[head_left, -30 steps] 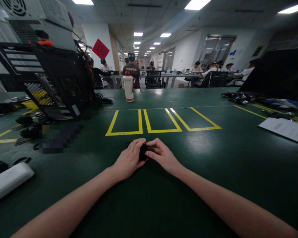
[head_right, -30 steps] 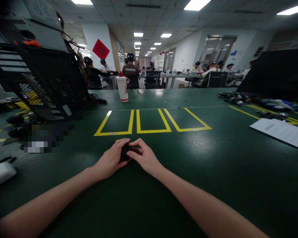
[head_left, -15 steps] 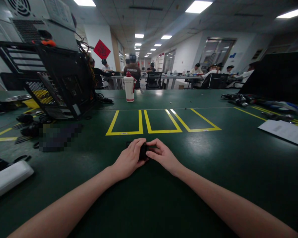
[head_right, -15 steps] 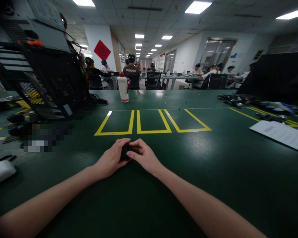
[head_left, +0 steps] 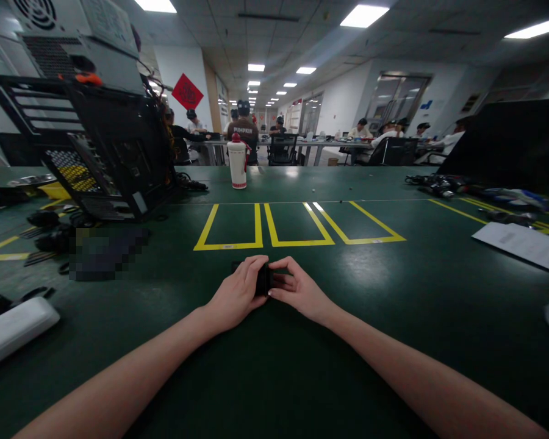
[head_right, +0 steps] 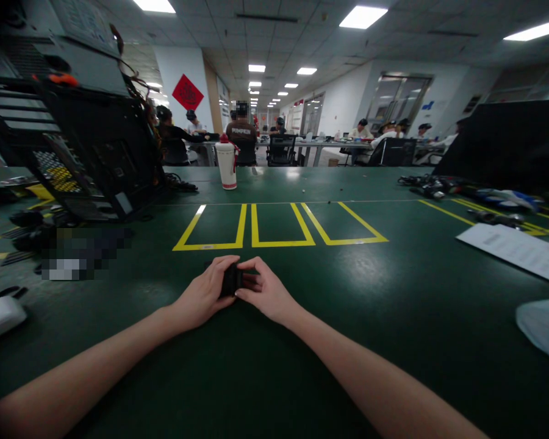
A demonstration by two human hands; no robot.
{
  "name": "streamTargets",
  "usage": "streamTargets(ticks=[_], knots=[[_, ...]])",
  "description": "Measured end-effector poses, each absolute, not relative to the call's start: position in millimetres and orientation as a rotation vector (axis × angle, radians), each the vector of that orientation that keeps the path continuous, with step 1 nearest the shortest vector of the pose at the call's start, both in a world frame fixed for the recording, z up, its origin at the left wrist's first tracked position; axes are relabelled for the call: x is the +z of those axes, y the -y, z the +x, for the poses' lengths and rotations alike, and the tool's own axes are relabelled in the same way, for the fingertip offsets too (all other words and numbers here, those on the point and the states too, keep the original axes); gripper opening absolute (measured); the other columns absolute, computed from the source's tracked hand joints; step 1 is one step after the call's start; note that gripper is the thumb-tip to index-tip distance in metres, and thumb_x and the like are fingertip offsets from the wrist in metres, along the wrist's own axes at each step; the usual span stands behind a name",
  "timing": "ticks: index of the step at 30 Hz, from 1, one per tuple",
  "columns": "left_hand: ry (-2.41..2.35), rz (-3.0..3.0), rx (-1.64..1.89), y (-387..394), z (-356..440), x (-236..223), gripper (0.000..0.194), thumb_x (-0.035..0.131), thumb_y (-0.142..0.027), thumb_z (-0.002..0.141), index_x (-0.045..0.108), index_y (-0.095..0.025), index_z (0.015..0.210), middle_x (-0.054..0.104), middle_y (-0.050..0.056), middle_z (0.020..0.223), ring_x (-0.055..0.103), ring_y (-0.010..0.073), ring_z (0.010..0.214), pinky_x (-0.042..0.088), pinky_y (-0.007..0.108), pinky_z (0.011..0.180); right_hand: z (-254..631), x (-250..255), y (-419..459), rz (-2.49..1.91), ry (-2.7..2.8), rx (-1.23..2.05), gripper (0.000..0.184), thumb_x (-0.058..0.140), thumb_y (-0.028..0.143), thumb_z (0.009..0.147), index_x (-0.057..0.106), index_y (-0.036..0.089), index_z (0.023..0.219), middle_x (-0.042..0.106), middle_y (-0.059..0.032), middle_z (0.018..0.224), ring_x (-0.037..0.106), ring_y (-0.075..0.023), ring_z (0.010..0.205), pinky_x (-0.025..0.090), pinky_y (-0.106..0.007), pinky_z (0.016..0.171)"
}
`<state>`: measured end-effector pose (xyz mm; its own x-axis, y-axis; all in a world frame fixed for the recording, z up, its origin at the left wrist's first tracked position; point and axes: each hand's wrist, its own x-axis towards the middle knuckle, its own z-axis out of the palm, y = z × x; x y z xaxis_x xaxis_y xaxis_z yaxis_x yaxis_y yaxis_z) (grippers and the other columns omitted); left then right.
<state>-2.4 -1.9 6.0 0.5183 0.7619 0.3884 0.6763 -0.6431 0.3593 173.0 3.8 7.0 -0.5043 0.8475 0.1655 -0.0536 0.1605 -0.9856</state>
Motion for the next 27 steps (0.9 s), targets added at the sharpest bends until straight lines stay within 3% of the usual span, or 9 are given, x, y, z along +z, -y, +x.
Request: streamTargets(ticks=[6, 11, 15, 23, 27], knots=[[-1.237, 2.599, 0.786, 2.0, -1.3, 7.4, 0.064, 0.054, -0.022, 0.072, 0.015, -0.024, 0.122, 0.035, 0.009, 0.122, 0.042, 0.025, 0.11, 0.042, 0.046, 0.085, 170.8, 10.9, -3.2, -0.79, 1.602, 1.448, 0.023, 0.057, 0.024, 0.071, 0.046, 0.022, 0.091, 0.053, 0.0002, 0.094, 0.056, -0.016, 0.09, 0.048, -0.035, 0.079], [-1.226, 2.606, 0.806, 1.9, -0.4, 7.2, 0.063, 0.054, -0.022, 0.072, 0.015, -0.025, 0.122, 0.035, 0.009, 0.121, 0.042, 0.0252, 0.11, 0.042, 0.047, 0.085, 171.8, 8.2, -5.6, -0.793, 1.635, 1.398, 0.034, 0.057, 0.02, 0.07, 0.045, 0.023, 0.102, 0.049, -0.0022, 0.105, 0.051, -0.0166, 0.1, 0.044, -0.036, 0.087], [-1.237, 2.605, 0.797, 2.2, -0.7, 6.9, 0.065, 0.055, -0.019, 0.071, 0.015, -0.025, 0.122, 0.034, 0.008, 0.122, 0.041, 0.0251, 0.11, 0.041, 0.046, 0.086, 172.4, 4.5, -6.3, -0.766, 1.668, 1.354, 0.035, 0.061, 0.016, 0.066, 0.047, 0.023, 0.097, 0.048, -0.0008, 0.105, 0.047, -0.0163, 0.107, 0.038, -0.036, 0.094], [-1.251, 2.593, 0.771, 3.0, -0.6, 10.3, 0.064, 0.056, -0.021, 0.072, 0.017, -0.022, 0.123, 0.035, 0.009, 0.121, 0.042, 0.0237, 0.11, 0.042, 0.042, 0.087, 170.2, 6.8, -5.5, -0.796, 1.603, 1.431, 0.021, 0.055, 0.025, 0.072, 0.048, 0.023, 0.092, 0.053, 0.0, 0.095, 0.055, -0.0169, 0.094, 0.047, -0.036, 0.081], [-1.252, 2.595, 0.764, 3.2, -0.9, 9.8, 0.064, 0.055, -0.021, 0.072, 0.016, -0.022, 0.123, 0.034, 0.009, 0.122, 0.042, 0.0242, 0.109, 0.043, 0.043, 0.085, 171.2, 7.0, -5.4, -0.797, 1.615, 1.418, 0.029, 0.056, 0.022, 0.072, 0.046, 0.023, 0.099, 0.051, -0.0017, 0.103, 0.051, -0.0171, 0.1, 0.044, -0.038, 0.086]])
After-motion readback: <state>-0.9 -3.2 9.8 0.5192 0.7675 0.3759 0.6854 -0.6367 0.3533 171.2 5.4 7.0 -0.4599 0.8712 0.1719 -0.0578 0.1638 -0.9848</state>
